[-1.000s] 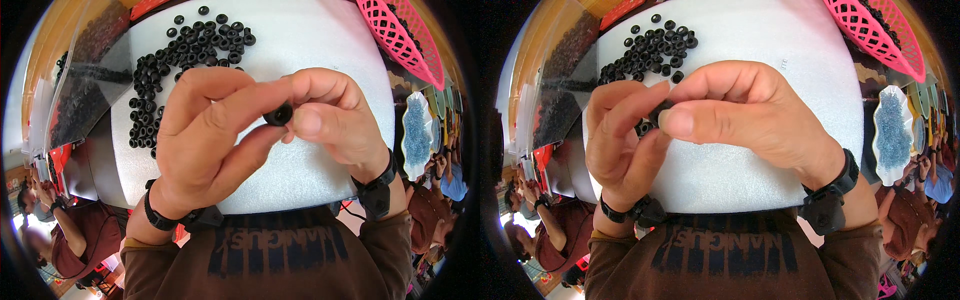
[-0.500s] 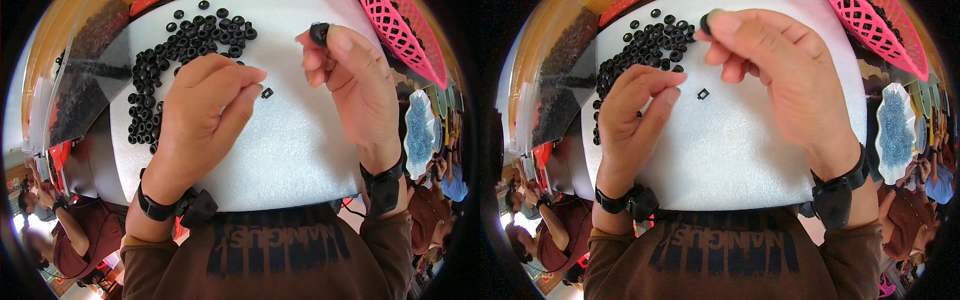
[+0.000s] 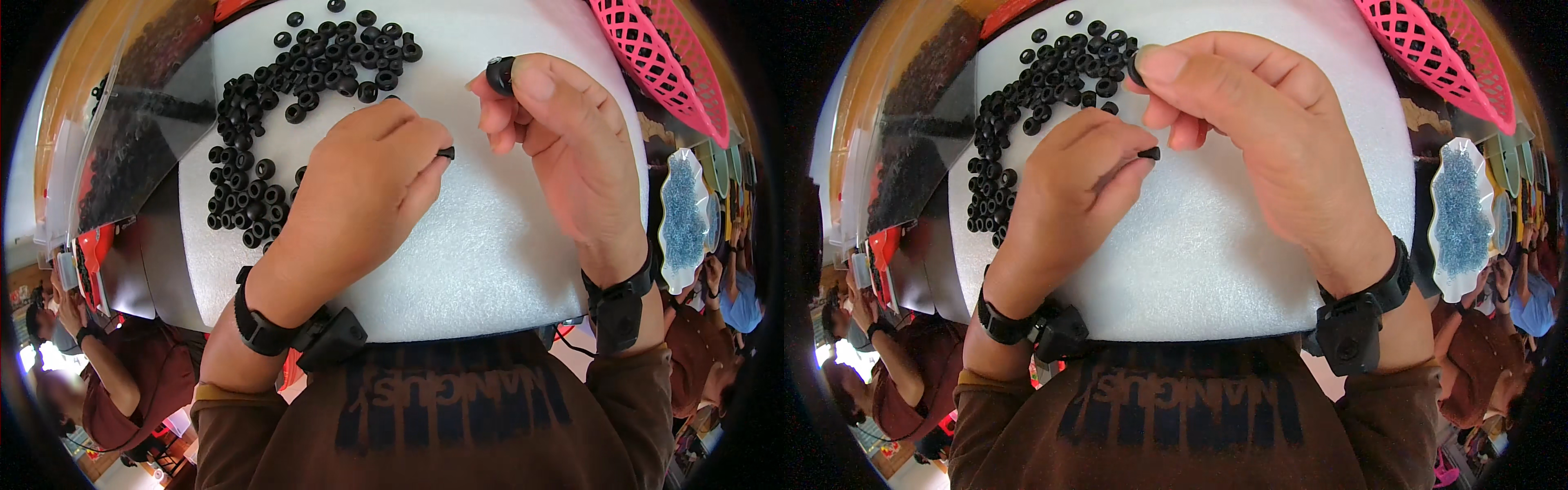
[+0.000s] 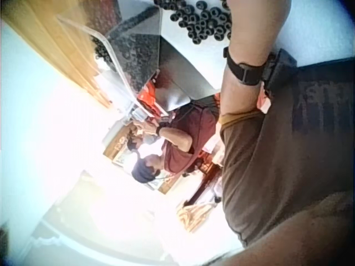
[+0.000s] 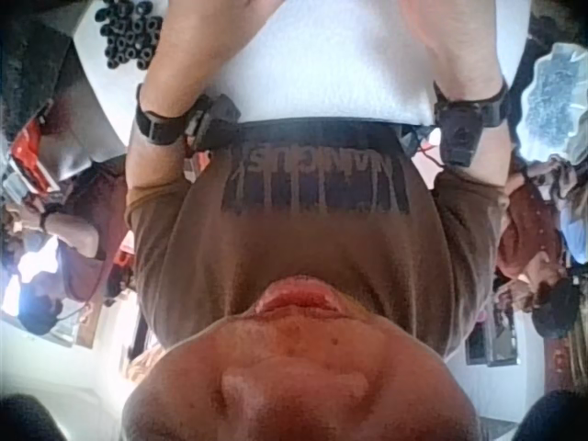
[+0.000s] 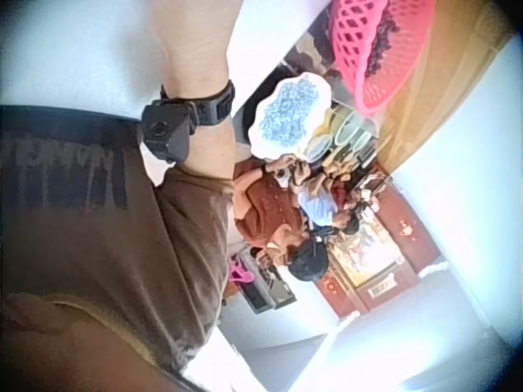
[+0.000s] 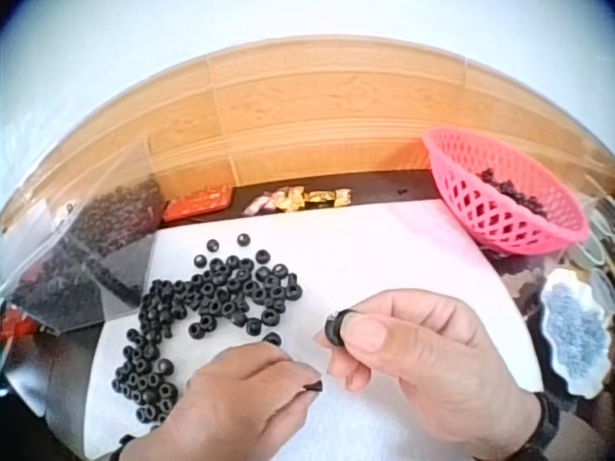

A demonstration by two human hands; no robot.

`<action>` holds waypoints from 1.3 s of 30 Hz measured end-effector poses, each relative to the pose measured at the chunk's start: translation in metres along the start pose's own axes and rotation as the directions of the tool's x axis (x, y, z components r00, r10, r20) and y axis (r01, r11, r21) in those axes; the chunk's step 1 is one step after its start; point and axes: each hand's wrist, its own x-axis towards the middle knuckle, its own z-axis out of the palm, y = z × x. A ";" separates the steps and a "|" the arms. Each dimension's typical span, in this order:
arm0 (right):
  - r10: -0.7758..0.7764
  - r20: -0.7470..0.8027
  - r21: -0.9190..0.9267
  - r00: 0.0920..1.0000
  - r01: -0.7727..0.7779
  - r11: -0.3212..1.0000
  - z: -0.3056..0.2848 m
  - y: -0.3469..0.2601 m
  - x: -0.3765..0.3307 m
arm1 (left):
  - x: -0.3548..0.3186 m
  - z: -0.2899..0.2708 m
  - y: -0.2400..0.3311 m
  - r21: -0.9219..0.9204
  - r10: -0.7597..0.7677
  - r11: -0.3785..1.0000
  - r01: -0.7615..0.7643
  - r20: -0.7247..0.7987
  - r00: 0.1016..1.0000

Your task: Assembling small rubber components by inserting white plastic pieces into black rings.

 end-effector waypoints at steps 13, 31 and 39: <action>0.025 0.064 0.012 0.998 -0.026 1.000 0.007 -0.002 -0.008 | -0.007 -0.031 0.025 -0.648 -0.309 0.742 0.172 -0.103 0.945; -0.116 0.270 -0.205 0.956 0.175 0.963 0.008 0.000 -0.008 | -0.008 -0.034 0.021 -0.563 -0.276 0.812 0.157 -0.133 0.952; -0.150 0.316 -0.300 0.937 0.249 0.921 0.006 0.000 -0.007 | -0.007 -0.036 0.019 -0.559 -0.235 0.819 0.126 -0.127 0.964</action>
